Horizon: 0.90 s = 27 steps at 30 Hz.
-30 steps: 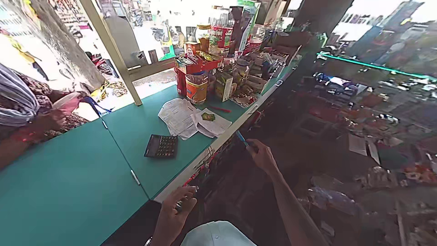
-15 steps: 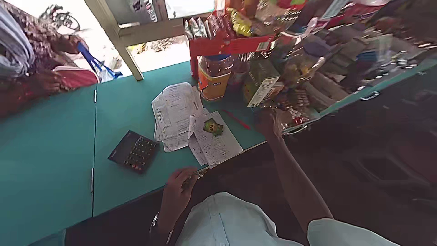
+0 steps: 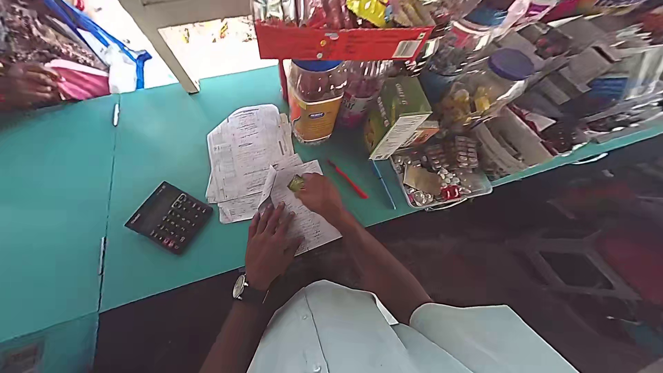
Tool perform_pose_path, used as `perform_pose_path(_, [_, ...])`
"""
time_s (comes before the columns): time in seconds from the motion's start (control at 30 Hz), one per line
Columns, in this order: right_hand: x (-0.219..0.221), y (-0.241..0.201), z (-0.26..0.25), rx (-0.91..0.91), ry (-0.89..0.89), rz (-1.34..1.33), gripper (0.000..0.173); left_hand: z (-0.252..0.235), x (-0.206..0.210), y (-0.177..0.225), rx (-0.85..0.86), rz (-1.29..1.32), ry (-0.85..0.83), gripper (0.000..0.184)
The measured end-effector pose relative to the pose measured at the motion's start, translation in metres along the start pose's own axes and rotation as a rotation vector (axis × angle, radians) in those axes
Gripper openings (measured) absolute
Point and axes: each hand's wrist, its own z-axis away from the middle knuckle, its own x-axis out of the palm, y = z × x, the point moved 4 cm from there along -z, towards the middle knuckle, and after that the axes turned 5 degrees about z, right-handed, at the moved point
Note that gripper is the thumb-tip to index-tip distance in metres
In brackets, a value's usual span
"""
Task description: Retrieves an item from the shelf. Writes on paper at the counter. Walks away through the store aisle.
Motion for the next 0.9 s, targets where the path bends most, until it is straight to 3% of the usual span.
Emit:
perform_pose_path(0.07, [-0.027, 0.02, 0.016, -0.069, 0.148, -0.082, 0.032, -0.001, -0.001, -0.002, -0.026, 0.014, 0.0, 0.063])
perform_pose_path(0.13, [-0.068, 0.049, 0.021, -0.01, 0.299, -0.047, 0.051, 0.0, -0.001, -0.001, -0.061, 0.027, -0.002, 0.066])
perform_pose_path(0.23, [-0.101, 0.084, -0.012, 0.098, 0.313, 0.068, 0.058, -0.001, 0.001, 0.0, -0.086, 0.03, 0.007, 0.071])
perform_pose_path(0.4, [-0.073, 0.063, 0.033, -0.11, 0.443, 0.228, 0.025, -0.001, 0.001, 0.0, -0.095, 0.018, -0.014, 0.07])
perform_pose_path(0.6, [-0.042, 0.076, 0.018, 0.007, 0.216, 0.227, 0.029, 0.0, 0.001, 0.001, -0.07, 0.068, -0.06, 0.068])
perform_pose_path(0.67, [-0.058, 0.073, 0.045, -0.065, 0.219, 0.052, 0.027, 0.001, -0.007, 0.0, -0.052, 0.173, 0.018, 0.053])
perform_pose_path(0.77, [-0.075, 0.077, 0.089, -0.312, 0.355, -0.552, 0.029, -0.013, -0.037, -0.002, -0.092, 0.287, 0.192, 0.035])
perform_pose_path(0.83, [-0.067, 0.082, 0.097, -0.457, 0.352, -0.992, 0.036, -0.04, -0.051, -0.011, -0.188, 0.311, 0.165, 0.037])
perform_pose_path(0.9, [-0.042, 0.08, 0.091, -0.475, 0.391, -1.154, 0.034, -0.07, -0.048, -0.024, -0.296, 0.332, 0.087, 0.052])
